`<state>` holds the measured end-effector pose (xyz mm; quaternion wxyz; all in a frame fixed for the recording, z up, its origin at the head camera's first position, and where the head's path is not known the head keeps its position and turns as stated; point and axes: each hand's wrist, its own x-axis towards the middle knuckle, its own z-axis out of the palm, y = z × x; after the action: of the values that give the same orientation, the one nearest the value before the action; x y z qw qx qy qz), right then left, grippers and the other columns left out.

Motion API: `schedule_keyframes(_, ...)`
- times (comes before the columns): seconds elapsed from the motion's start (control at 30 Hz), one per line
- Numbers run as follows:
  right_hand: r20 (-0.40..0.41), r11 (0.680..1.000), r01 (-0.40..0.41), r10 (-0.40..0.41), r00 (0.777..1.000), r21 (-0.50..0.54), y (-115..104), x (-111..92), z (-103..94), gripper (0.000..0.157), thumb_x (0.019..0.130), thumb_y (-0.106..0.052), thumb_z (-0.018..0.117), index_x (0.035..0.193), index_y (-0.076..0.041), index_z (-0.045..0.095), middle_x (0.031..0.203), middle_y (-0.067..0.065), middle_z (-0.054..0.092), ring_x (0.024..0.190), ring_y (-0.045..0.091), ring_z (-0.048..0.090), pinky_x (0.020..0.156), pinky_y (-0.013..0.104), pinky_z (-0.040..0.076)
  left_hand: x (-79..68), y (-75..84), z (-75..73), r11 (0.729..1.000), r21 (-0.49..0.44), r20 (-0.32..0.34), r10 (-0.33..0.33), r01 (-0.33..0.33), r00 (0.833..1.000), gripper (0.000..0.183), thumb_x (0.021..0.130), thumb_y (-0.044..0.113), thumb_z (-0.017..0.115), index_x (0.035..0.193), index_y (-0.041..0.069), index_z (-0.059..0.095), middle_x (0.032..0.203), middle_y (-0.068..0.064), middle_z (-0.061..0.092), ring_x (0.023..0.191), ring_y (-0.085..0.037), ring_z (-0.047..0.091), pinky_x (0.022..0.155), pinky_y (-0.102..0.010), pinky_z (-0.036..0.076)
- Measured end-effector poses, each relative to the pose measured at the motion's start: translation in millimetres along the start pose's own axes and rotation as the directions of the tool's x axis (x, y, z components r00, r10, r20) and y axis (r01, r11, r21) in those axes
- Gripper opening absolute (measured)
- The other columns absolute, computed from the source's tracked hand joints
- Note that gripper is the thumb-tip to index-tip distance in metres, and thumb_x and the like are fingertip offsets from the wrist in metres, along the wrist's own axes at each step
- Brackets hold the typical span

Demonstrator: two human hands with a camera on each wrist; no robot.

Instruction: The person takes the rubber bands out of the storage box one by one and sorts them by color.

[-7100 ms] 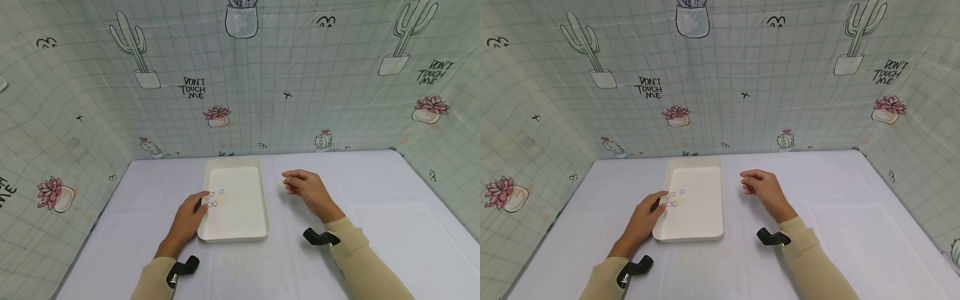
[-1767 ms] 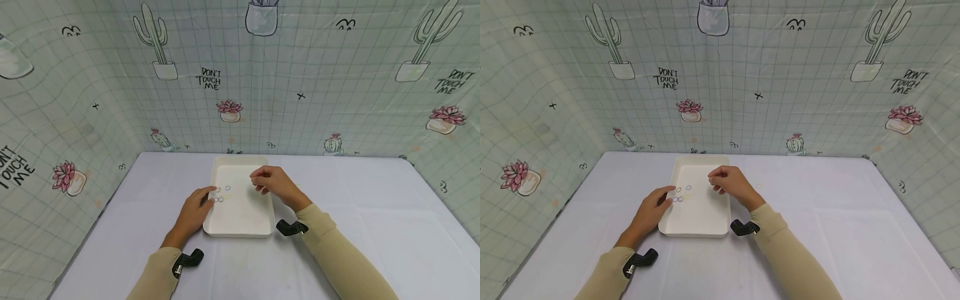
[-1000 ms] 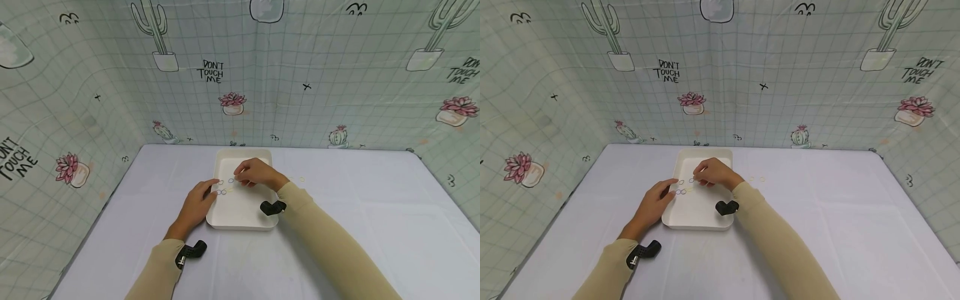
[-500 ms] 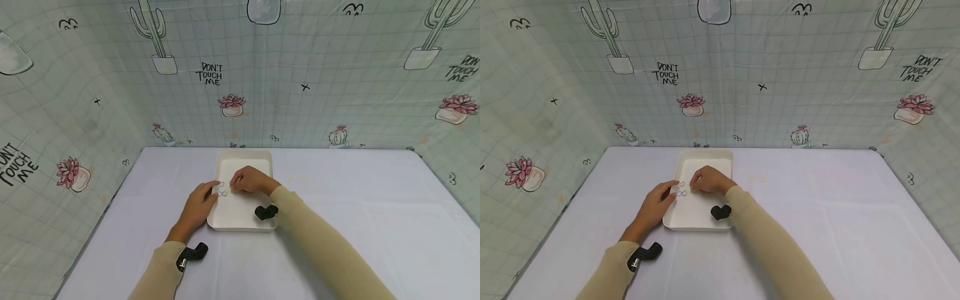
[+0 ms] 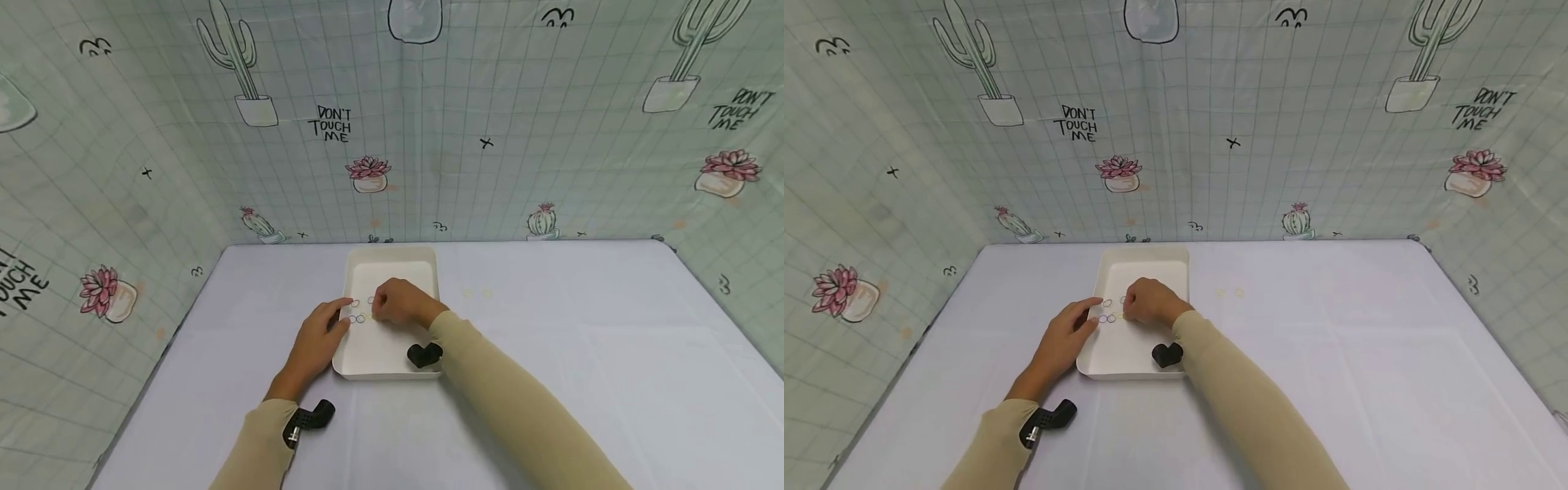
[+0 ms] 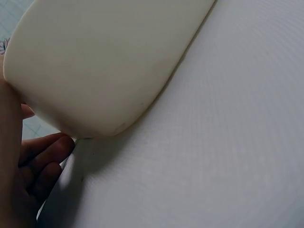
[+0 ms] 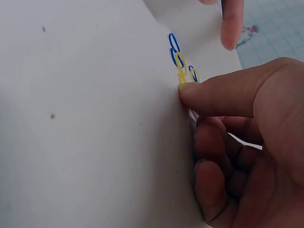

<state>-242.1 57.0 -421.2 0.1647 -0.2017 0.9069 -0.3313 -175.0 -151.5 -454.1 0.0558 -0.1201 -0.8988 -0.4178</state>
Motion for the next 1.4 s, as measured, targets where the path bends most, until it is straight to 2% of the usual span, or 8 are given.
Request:
schedule_keyframes(0.3, 0.057, 0.996, 0.003, 0.002, 0.998, -0.091, -3.0, 2.9, 1.8, 0.012, 0.091, -0.012, 0.066, 0.079, -0.014, 0.068, 0.081, -0.003, 0.062, 0.077, 0.014, 0.055, 0.072, 0.028, 0.044, -2.7, 0.8, -2.4, 0.999, 0.007, 0.008, -0.031, 0.031, 0.999, 0.039, 0.100, 0.021, 0.059, 0.138, 0.016, 0.060, 0.127, -0.010, 0.061, 0.114, -0.025, 0.056, 0.098, -0.049, 0.043)
schedule_keyframes(0.5, 0.039, 0.995, -0.032, 0.036, 0.999, -0.090, -5.9, 2.2, -1.7, 0.009, 0.091, -0.014, 0.069, 0.083, -0.014, 0.066, 0.085, -0.001, 0.061, 0.081, 0.016, 0.055, 0.074, 0.030, 0.044, 1.3, 1.6, -2.4, 1.000, 0.008, 0.013, -0.023, 0.023, 1.000, 0.039, 0.100, 0.023, 0.058, 0.139, 0.016, 0.060, 0.127, -0.011, 0.060, 0.114, -0.025, 0.056, 0.100, -0.048, 0.042)
schedule_keyframes(0.7, 0.041, 0.994, -0.036, 0.041, 0.998, -0.106, -6.2, 3.4, -8.4, 0.014, 0.092, -0.017, 0.070, 0.079, -0.013, 0.068, 0.080, -0.001, 0.062, 0.075, 0.016, 0.055, 0.070, 0.029, 0.044, 6.8, 2.2, -2.8, 1.000, 0.015, 0.013, 0.007, -0.008, 1.000, 0.039, 0.100, 0.022, 0.058, 0.138, 0.016, 0.060, 0.126, -0.010, 0.061, 0.112, -0.025, 0.056, 0.099, -0.048, 0.043)
schedule_keyframes(0.77, 0.047, 0.995, -0.024, 0.029, 0.998, -0.094, -5.7, 3.2, -10.2, 0.015, 0.092, -0.018, 0.070, 0.079, -0.012, 0.068, 0.080, -0.001, 0.062, 0.075, 0.016, 0.055, 0.069, 0.029, 0.044, 7.1, 2.0, -2.7, 1.000, 0.012, 0.008, 0.016, -0.016, 1.000, 0.039, 0.100, 0.021, 0.058, 0.138, 0.015, 0.061, 0.126, -0.011, 0.061, 0.113, -0.025, 0.056, 0.099, -0.048, 0.042)
schedule_keyframes(0.9, 0.068, 0.999, -0.004, 0.007, 0.998, -0.051, -0.6, 0.8, -11.0, 0.015, 0.093, -0.017, 0.067, 0.078, -0.012, 0.067, 0.075, -0.001, 0.060, 0.071, 0.015, 0.053, 0.065, 0.027, 0.042, 2.6, 1.1, -0.9, 1.000, 0.006, 0.007, -0.018, 0.018, 1.000, 0.038, 0.099, 0.021, 0.059, 0.137, 0.016, 0.061, 0.127, -0.011, 0.061, 0.115, -0.025, 0.056, 0.100, -0.048, 0.042)
schedule_keyframes(1.03, 0.050, 1.000, 0.003, -0.003, 0.999, 0.001, 4.0, -2.0, -11.0, 0.016, 0.092, -0.013, 0.064, 0.076, -0.010, 0.064, 0.067, -0.001, 0.058, 0.064, 0.014, 0.052, 0.061, 0.027, 0.042, 0.1, -0.1, 0.9, 0.999, 0.002, 0.016, -0.033, 0.033, 0.999, 0.039, 0.100, 0.021, 0.058, 0.139, 0.016, 0.060, 0.127, -0.011, 0.060, 0.113, -0.025, 0.056, 0.099, -0.048, 0.042)
schedule_keyframes(1.23, -0.035, 0.995, 0.013, -0.009, 0.999, 0.103, 5.6, -8.7, -12.8, 0.011, 0.090, -0.012, 0.066, 0.079, -0.010, 0.064, 0.070, 0.000, 0.064, 0.066, 0.015, 0.055, 0.062, 0.027, 0.045, -1.9, 2.7, 1.4, 0.999, -0.010, 0.005, -0.049, 0.049, 0.999, 0.039, 0.100, 0.022, 0.058, 0.139, 0.017, 0.060, 0.126, -0.011, 0.060, 0.112, -0.026, 0.056, 0.099, -0.049, 0.043)
schedule_keyframes(1.4, -0.131, 0.977, 0.058, -0.031, 0.991, 0.206, 7.4, -17.3, -16.0, 0.007, 0.090, -0.010, 0.067, 0.083, -0.008, 0.065, 0.073, 0.001, 0.066, 0.067, 0.014, 0.058, 0.061, 0.027, 0.045, -0.9, 4.0, -0.1, 0.999, -0.015, 0.005, -0.050, 0.050, 0.999, 0.039, 0.100, 0.021, 0.059, 0.139, 0.017, 0.060, 0.127, -0.010, 0.060, 0.113, -0.025, 0.056, 0.099, -0.048, 0.043)
